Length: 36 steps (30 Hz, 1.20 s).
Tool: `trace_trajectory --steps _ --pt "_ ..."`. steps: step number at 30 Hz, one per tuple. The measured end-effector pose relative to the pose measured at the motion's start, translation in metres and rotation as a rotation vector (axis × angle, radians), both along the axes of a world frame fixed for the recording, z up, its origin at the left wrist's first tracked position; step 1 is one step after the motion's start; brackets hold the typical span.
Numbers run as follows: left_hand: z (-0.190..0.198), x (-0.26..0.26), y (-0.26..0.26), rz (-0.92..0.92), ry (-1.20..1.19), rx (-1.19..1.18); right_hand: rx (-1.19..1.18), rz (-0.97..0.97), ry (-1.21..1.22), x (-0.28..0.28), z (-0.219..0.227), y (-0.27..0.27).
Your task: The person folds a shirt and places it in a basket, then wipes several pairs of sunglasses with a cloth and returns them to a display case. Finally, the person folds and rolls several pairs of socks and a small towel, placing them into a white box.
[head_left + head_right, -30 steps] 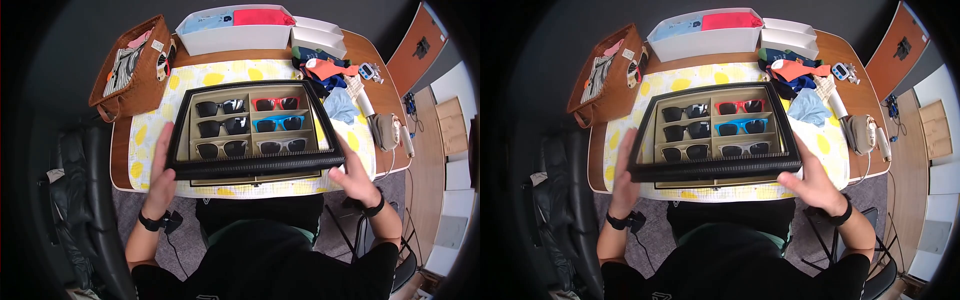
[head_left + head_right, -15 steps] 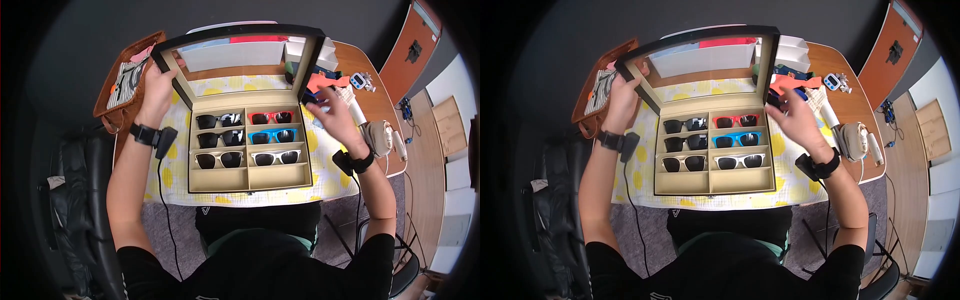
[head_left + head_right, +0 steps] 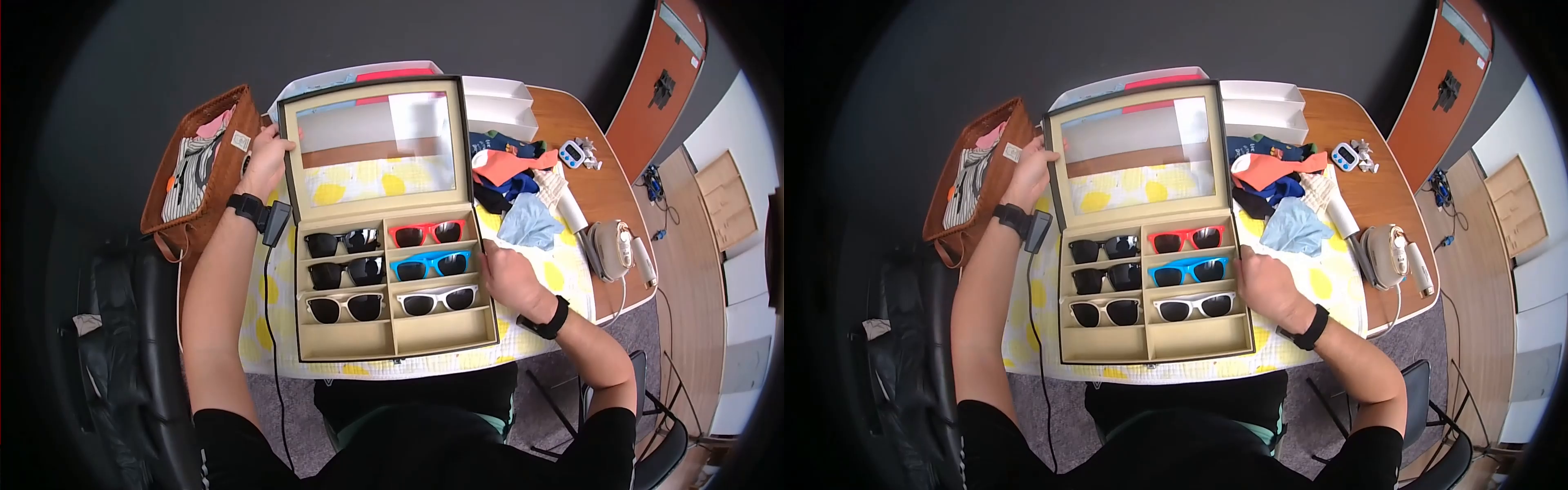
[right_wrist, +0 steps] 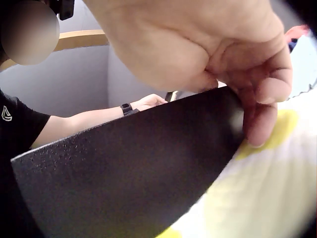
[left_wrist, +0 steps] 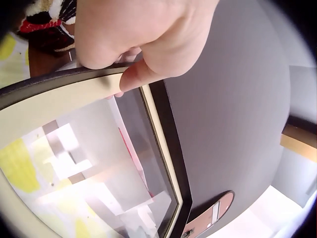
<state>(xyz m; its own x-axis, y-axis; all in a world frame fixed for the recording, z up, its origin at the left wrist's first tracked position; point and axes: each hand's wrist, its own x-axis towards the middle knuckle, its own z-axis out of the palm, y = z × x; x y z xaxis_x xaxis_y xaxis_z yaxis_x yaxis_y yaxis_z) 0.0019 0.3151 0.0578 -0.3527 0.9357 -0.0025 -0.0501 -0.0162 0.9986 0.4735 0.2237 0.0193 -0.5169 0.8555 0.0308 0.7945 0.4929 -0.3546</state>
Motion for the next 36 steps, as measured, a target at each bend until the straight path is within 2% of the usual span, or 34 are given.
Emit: trace_trajectory --steps 6,11,13,14,16,17,18,20,22,23,25,26,29,31,32,34,36 --pt "-0.027 -0.006 0.008 -0.057 -0.067 -0.050 0.023 0.008 -0.020 -0.002 -0.002 -0.004" --pt "-0.028 -0.006 0.005 -0.056 -0.113 -0.014 0.053 -0.018 -0.066 -0.005 -0.003 -0.007" --pt "-0.028 -0.011 0.000 -0.109 0.087 -0.122 0.061 -0.021 -0.086 -0.005 -0.005 -0.007" --pt "-0.021 -0.005 -0.010 -0.105 0.087 -0.131 0.073 -0.028 -0.103 -0.005 -0.006 -0.008" --pt "-0.012 0.006 -0.030 0.092 0.257 -0.095 0.094 -0.017 -0.087 -0.005 -0.005 -0.009" --pt "-0.020 -0.003 -0.038 0.134 0.492 -0.005 0.111 -0.015 -0.101 -0.005 -0.004 -0.008" --pt "-0.024 -0.007 -0.053 0.137 0.497 -0.011 0.128 -0.012 -0.117 -0.005 -0.005 -0.008" --pt "-0.008 0.005 -0.102 0.102 1.064 0.255 0.128 -0.048 -0.083 -0.004 -0.005 -0.008" --pt "0.000 0.004 -0.139 -0.107 1.686 0.431 0.177 -0.023 -0.073 0.007 0.007 -0.001" --pt "0.000 0.014 -0.153 -0.127 1.628 0.500 0.179 -0.106 -0.082 0.017 0.008 0.010" --pt "-0.011 0.024 -0.173 -0.142 1.559 0.572 0.423 -0.278 0.014 0.035 0.013 0.028" --pt "-0.020 0.021 -0.181 -0.096 1.541 0.574 0.467 -0.347 -0.015 0.045 0.014 0.039" --pt "-0.035 0.022 -0.190 -0.038 1.498 0.570 0.437 -0.410 -0.078 0.062 0.009 0.067" --pt "-0.042 0.024 -0.196 -0.028 1.469 0.554 0.528 -0.125 -0.119 0.066 -0.001 0.078" --pt "-0.044 0.024 -0.194 -0.019 1.449 0.519 0.520 -0.121 -0.125 0.065 -0.002 0.080" --pt "-0.049 0.021 -0.197 -0.017 1.430 0.470 0.691 0.150 -0.269 0.059 -0.005 0.080" --pt "-0.057 0.017 -0.198 -0.037 1.325 0.376 0.665 0.142 -0.295 0.057 -0.010 0.084"
